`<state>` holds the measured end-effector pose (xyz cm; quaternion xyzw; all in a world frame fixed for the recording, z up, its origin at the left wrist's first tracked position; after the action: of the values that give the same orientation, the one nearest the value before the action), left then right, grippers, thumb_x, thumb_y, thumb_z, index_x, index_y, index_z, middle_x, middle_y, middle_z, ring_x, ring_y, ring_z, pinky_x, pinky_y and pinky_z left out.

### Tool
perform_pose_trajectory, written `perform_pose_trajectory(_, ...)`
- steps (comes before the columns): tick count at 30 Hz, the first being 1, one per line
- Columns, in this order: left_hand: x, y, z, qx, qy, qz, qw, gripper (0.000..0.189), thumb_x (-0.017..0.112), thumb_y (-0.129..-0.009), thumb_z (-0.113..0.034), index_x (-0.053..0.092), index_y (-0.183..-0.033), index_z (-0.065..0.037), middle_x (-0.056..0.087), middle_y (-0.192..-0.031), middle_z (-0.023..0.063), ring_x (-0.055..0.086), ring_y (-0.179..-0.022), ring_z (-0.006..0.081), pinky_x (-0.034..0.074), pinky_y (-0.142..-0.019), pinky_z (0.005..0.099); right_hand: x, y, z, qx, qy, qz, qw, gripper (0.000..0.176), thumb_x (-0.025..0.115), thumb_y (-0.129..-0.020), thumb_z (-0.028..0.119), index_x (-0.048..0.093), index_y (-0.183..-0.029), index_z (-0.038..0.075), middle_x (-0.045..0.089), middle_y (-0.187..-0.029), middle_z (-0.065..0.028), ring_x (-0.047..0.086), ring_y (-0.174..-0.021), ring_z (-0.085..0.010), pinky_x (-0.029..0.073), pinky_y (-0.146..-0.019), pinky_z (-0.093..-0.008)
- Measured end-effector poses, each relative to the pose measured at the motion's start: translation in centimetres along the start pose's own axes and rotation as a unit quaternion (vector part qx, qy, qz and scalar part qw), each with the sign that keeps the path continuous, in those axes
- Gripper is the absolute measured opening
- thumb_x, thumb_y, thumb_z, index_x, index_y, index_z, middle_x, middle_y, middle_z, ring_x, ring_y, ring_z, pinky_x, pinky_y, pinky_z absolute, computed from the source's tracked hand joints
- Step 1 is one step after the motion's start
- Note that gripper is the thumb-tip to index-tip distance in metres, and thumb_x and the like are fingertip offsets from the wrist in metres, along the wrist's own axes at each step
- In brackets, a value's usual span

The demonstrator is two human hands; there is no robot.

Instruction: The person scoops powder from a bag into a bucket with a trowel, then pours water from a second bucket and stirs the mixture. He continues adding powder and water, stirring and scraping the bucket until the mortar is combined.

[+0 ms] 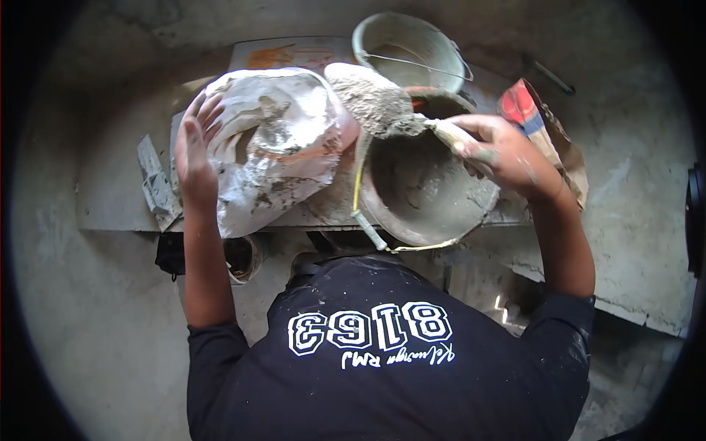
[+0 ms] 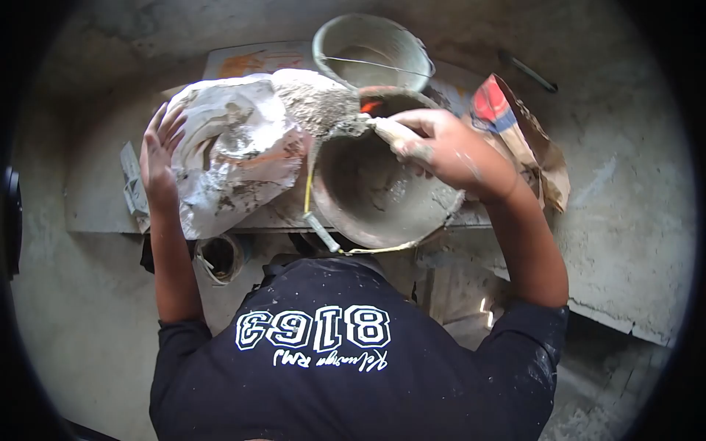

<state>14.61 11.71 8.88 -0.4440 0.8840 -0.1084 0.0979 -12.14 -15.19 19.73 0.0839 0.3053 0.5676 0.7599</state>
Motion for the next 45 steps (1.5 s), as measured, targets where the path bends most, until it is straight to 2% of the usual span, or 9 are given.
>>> perform_pose_trajectory(5,5.5,5.8,-0.1,0.059,-0.023,-0.171,0.983,0.042,0.044,-0.102,-0.030,0.055,-0.123,0.004,0.060,-0.123,0.0162,0.056,-0.114,0.0226,0.042,-0.098,0.0358,-1.4,6.9,-4.9,0.048,-0.123,-0.040,0.990,0.049,0.064,-0.088,0.009,0.050,-0.134,-0.003,0.057,-0.084,0.0015,0.051,-0.063,-0.0047,0.043,-0.053,-0.0220)
perform_pose_trajectory(9,10.8,9.2,1.1,0.019,0.022,-0.149,0.988,0.035,0.045,-0.102,-0.022,0.053,-0.124,0.003,0.058,-0.123,0.0149,0.054,-0.114,0.0205,0.041,-0.100,0.0350,-0.7,8.8,-10.4,0.066,-0.147,-0.067,0.985,0.049,0.064,-0.089,0.010,0.050,-0.135,-0.001,0.058,-0.084,0.0004,0.049,-0.060,-0.0039,0.042,-0.053,-0.0203)
perform_pose_trajectory(11,13.3,9.8,1.8,-0.072,0.063,-0.093,0.991,0.035,0.043,-0.103,-0.021,0.048,-0.129,0.003,0.054,-0.126,0.0145,0.051,-0.116,0.0196,0.037,-0.103,0.0343,-0.9,9.5,-10.7,0.105,-0.152,-0.046,0.982,0.048,0.065,-0.089,0.010,0.051,-0.133,-0.004,0.062,-0.093,-0.0041,0.055,-0.071,-0.0076,0.048,-0.065,-0.0244)
perform_pose_trajectory(14,15.6,9.9,2.3,-0.112,0.051,-0.042,0.991,0.043,0.046,-0.103,-0.023,0.040,-0.136,0.004,0.051,-0.129,0.0143,0.049,-0.119,0.0201,0.037,-0.104,0.0336,0.4,8.7,-13.8,-0.029,-0.007,-0.126,0.992,0.051,0.068,-0.086,0.010,0.051,-0.129,-0.011,0.065,-0.110,-0.0138,0.055,-0.101,-0.0143,0.043,-0.093,-0.0292)
perform_pose_trajectory(20,19.2,10.8,2.0,-0.123,0.010,-0.038,0.992,0.058,0.053,-0.101,-0.030,0.034,-0.142,0.005,0.051,-0.131,0.0163,0.051,-0.118,0.0217,0.039,-0.102,0.0340,-0.3,8.1,-13.0,-0.061,0.075,-0.125,0.987,0.050,0.071,-0.083,0.010,0.054,-0.125,-0.012,0.067,-0.104,-0.0242,0.060,-0.092,-0.0168,0.046,-0.088,-0.0309)
perform_pose_trajectory(27,19.4,10.6,2.3,-0.077,-0.101,-0.073,0.989,0.058,0.067,-0.092,-0.034,0.051,-0.129,0.007,0.065,-0.116,0.0199,0.063,-0.105,0.0238,0.046,-0.094,0.0346,-2.4,10.2,-13.7,-0.044,0.057,-0.079,0.994,0.049,0.071,-0.081,0.008,0.056,-0.124,-0.009,0.067,-0.104,-0.0247,0.060,-0.095,-0.0153,0.046,-0.088,-0.0304)
perform_pose_trajectory(32,19.5,10.5,1.3,-0.116,-0.117,-0.055,0.985,0.045,0.071,-0.088,-0.031,0.062,-0.115,0.004,0.070,-0.100,0.0158,0.066,-0.091,0.0221,0.049,-0.085,0.0333,-1.7,11.4,-13.0,-0.029,0.156,-0.105,0.982,0.049,0.070,-0.078,0.009,0.058,-0.123,-0.007,0.063,-0.101,-0.0253,0.061,-0.093,-0.0423,0.048,-0.086,-0.0385)
perform_pose_trajectory(39,19.5,10.5,1.2,-0.120,-0.105,-0.040,0.986,0.043,0.070,-0.090,-0.028,0.060,-0.116,0.004,0.068,-0.099,0.0084,0.061,-0.089,0.0128,0.048,-0.083,0.0280,-0.2,6.1,-13.4,-0.095,0.342,-0.176,0.918,0.045,0.069,-0.080,0.015,0.061,-0.121,-0.002,0.063,-0.094,-0.0218,0.061,-0.095,-0.0395,0.047,-0.086,-0.0455)
perform_pose_trajectory(45,19.5,10.4,1.2,-0.121,-0.109,-0.047,0.986,0.041,0.071,-0.090,-0.025,0.060,-0.115,0.004,0.068,-0.098,0.0088,0.061,-0.087,0.0131,0.048,-0.082,0.0281,-1.7,6.7,-11.1,-0.030,0.416,-0.165,0.894,0.040,0.067,-0.081,0.015,0.063,-0.119,0.003,0.064,-0.100,-0.0170,0.063,-0.095,-0.0355,0.050,-0.085,-0.0440)
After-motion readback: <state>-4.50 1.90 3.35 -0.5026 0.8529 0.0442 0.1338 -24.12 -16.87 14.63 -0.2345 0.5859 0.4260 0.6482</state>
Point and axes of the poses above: each hand's wrist, its own y-axis away from the middle knuckle, its own x-axis out of the palm, z = x × y, the point moved 1 cm from there along -y, towards the middle knuckle
